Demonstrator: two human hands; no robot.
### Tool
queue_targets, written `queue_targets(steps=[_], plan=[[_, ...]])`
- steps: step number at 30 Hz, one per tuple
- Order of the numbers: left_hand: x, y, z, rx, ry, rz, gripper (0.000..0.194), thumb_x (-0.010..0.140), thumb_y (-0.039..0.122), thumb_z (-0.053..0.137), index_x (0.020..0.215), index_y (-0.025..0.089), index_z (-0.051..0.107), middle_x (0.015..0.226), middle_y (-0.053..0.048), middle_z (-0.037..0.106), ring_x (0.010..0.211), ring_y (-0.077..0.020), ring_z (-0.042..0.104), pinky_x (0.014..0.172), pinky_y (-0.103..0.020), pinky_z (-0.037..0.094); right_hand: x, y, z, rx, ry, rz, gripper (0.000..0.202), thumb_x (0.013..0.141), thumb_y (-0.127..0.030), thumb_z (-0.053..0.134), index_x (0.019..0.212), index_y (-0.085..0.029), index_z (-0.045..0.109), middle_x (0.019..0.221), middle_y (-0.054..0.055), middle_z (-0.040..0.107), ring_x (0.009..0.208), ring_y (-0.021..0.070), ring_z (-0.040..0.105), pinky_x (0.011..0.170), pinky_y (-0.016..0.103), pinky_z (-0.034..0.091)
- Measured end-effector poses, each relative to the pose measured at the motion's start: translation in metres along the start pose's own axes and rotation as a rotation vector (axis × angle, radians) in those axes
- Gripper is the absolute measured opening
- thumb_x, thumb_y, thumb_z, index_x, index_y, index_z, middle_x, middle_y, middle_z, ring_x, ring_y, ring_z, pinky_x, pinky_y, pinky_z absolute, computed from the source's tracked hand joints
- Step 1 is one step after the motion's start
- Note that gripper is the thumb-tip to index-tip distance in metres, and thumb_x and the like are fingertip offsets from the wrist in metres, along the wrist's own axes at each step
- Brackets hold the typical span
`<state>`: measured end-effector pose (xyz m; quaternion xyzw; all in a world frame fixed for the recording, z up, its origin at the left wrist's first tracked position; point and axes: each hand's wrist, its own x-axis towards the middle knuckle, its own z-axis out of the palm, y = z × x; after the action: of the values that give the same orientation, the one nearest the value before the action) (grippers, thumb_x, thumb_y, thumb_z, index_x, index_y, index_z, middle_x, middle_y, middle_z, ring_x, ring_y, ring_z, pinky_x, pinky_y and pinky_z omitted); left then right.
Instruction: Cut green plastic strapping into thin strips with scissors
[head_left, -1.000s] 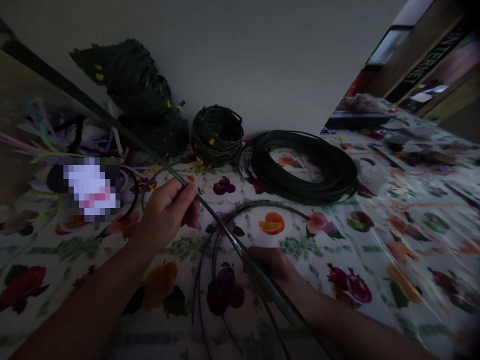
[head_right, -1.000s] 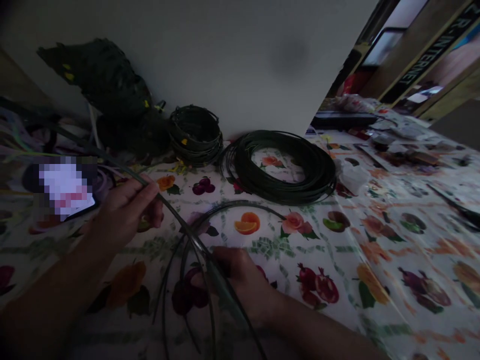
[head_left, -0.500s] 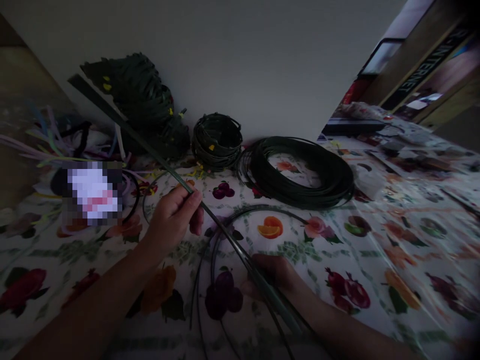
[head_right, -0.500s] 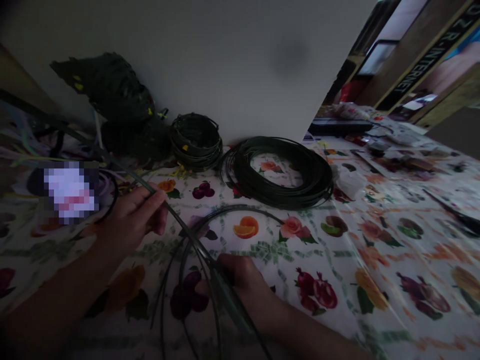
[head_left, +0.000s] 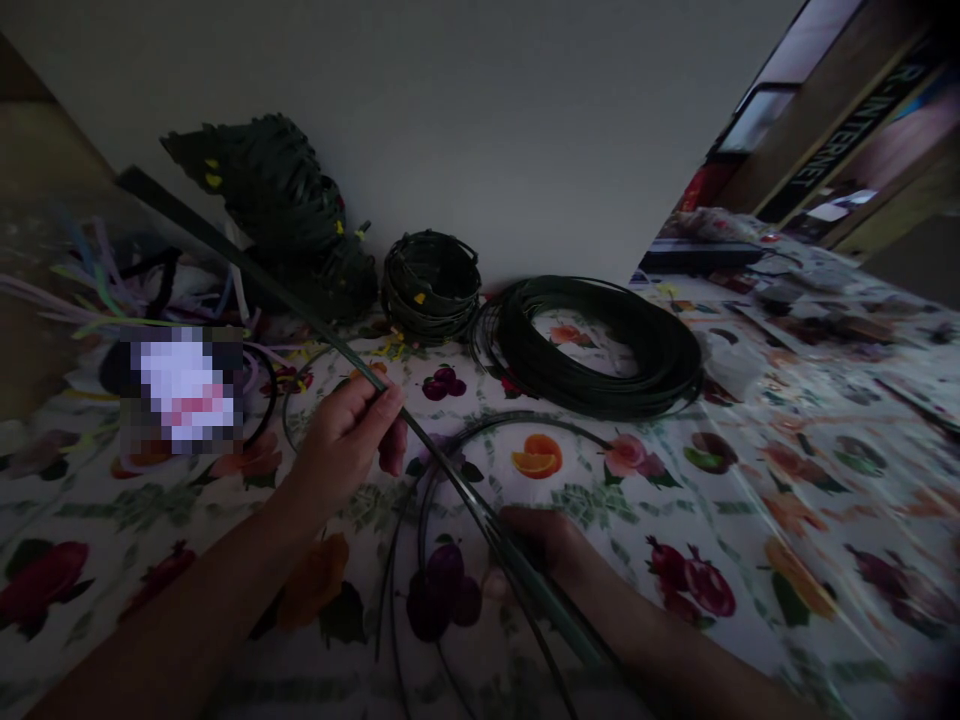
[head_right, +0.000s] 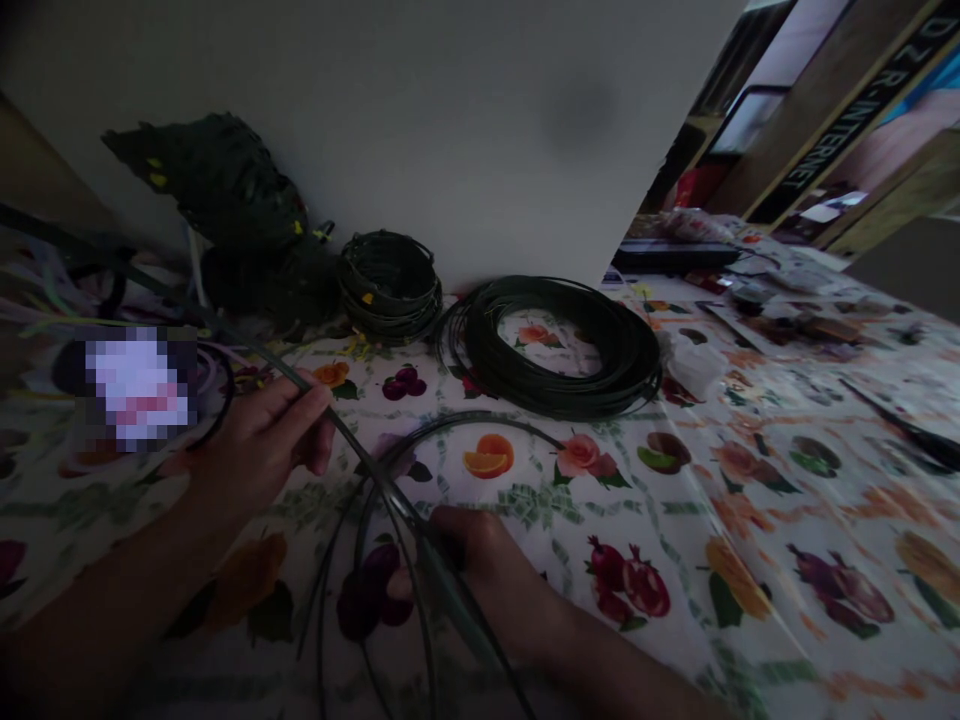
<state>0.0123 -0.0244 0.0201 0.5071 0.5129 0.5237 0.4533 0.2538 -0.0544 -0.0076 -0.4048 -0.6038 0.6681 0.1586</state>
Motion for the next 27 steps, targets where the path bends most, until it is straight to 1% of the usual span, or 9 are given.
queue_targets(steps=[5,9,13,18,22,24,27], plan=[[-0.002,0.0,0.003,-0.024,-0.012,0.012,0.025,0.094,0.035,0.056,0.075,0.02,0.053,0.053,0.006,0.057,0.039,-0.0073,0.054,0.038,-0.017,0.04,-0.002,0.004,0.0,-0.081,0.037,-0.026,0.033,0.075,-0.034,0.078,0.07,-0.015,0.051,0.063,-0.004,0.05,0.059,0.0092,0.042,0.05,0.019,0.032],[-0.002,0.002,0.003,-0.017,-0.014,0.0,0.023,0.095,0.033,0.054,0.076,0.02,0.052,0.053,0.006,0.056,0.039,-0.0077,0.054,0.039,-0.018,0.041,-0.002,0.008,0.001,-0.101,0.04,-0.028,0.033,0.077,-0.035,0.077,0.07,-0.015,0.051,0.063,-0.005,0.046,0.06,0.0094,0.041,0.05,0.02,0.03],[-0.002,0.002,0.002,-0.011,-0.009,0.002,0.023,0.094,0.032,0.054,0.075,0.02,0.051,0.052,0.006,0.056,0.038,-0.0077,0.053,0.039,-0.018,0.041,-0.002,0.011,0.003,-0.106,0.055,-0.003,0.034,0.077,-0.034,0.076,0.069,-0.016,0.05,0.064,-0.003,0.051,0.06,0.01,0.044,0.05,0.019,0.032],[-0.003,0.003,0.002,-0.008,-0.009,-0.009,0.023,0.094,0.033,0.055,0.076,0.02,0.052,0.052,0.006,0.056,0.039,-0.0081,0.053,0.039,-0.018,0.042,-0.004,0.006,0.004,-0.074,0.055,0.025,0.032,0.076,-0.034,0.077,0.068,-0.016,0.051,0.06,-0.004,0.052,0.054,0.0083,0.042,0.046,0.018,0.03],[-0.004,0.006,0.003,0.003,0.004,-0.021,0.024,0.093,0.034,0.055,0.074,0.02,0.052,0.052,0.005,0.056,0.039,-0.0086,0.053,0.039,-0.019,0.041,-0.005,0.001,0.005,0.004,0.014,-0.01,0.027,0.077,-0.031,0.075,0.07,-0.016,0.054,0.06,-0.004,0.056,0.05,0.0077,0.043,0.045,0.018,0.033],[-0.004,0.006,0.003,0.01,0.01,-0.011,0.025,0.093,0.035,0.056,0.074,0.02,0.052,0.052,0.005,0.056,0.039,-0.0087,0.053,0.039,-0.019,0.04,-0.004,0.001,0.005,0.012,0.0,-0.027,0.023,0.078,-0.03,0.072,0.071,-0.016,0.055,0.063,-0.002,0.062,0.05,0.0082,0.046,0.045,0.018,0.034],[-0.005,0.006,0.004,0.019,0.007,0.018,0.027,0.093,0.037,0.056,0.073,0.02,0.052,0.051,0.005,0.055,0.038,-0.0078,0.051,0.039,-0.018,0.038,-0.002,0.001,0.004,-0.052,0.017,-0.015,0.02,0.079,-0.03,0.071,0.073,-0.015,0.058,0.072,0.002,0.068,0.058,0.0114,0.055,0.049,0.019,0.039]])
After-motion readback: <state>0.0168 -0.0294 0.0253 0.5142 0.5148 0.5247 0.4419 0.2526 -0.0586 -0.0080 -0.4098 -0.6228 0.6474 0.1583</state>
